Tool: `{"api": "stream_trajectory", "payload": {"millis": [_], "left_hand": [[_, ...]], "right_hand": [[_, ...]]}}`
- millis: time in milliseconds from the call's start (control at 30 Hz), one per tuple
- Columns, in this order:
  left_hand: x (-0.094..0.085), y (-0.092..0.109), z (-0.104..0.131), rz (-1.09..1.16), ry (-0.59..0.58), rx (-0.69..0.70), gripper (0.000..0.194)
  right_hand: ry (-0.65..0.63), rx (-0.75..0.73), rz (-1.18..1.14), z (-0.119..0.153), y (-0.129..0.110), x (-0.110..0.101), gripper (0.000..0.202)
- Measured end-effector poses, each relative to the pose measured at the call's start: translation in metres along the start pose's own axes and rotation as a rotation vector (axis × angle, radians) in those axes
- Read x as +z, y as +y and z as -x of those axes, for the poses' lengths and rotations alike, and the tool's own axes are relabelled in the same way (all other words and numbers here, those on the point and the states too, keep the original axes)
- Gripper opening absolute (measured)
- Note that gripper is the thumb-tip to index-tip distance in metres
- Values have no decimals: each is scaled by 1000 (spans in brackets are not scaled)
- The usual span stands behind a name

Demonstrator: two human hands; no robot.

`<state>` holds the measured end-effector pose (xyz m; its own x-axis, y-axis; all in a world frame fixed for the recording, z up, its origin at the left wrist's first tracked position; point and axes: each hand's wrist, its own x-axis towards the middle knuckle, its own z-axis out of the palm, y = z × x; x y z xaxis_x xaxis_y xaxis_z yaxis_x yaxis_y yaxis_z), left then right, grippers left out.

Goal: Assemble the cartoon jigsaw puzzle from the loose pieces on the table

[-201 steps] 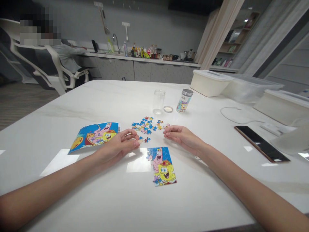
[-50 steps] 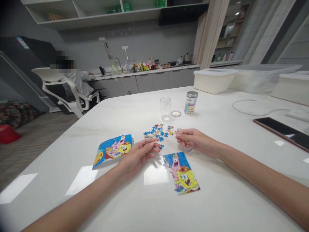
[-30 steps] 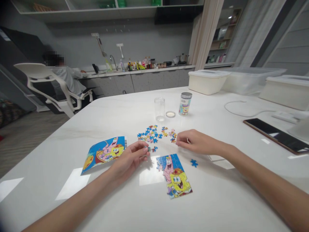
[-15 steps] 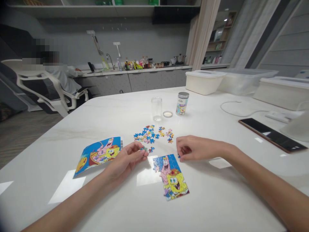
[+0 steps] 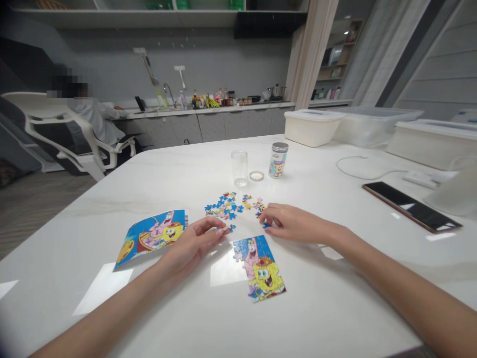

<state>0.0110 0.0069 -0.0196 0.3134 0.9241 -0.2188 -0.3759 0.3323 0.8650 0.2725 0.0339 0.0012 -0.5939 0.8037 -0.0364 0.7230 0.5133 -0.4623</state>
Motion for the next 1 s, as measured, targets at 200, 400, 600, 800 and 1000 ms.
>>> {"api": "stream_trajectory", "payload": {"millis": [200, 400, 600, 800, 1000], "left_hand": [[-2, 0, 0, -27, -24, 16, 25], [1, 0, -3, 79, 30, -36, 22], [0, 0, -4, 74, 40, -33, 25], [-3, -2, -2, 37, 3, 22, 35], [-4, -2, -2, 57, -8, 23, 36]], "right_hand": [[19, -40, 9, 1, -2, 1, 13], [44, -22, -3, 1, 2, 3, 15], [52, 25, 3, -2, 5, 6, 17], [76, 9, 43, -5, 4, 8, 15], [89, -4, 37, -4, 5, 9, 16]]}}
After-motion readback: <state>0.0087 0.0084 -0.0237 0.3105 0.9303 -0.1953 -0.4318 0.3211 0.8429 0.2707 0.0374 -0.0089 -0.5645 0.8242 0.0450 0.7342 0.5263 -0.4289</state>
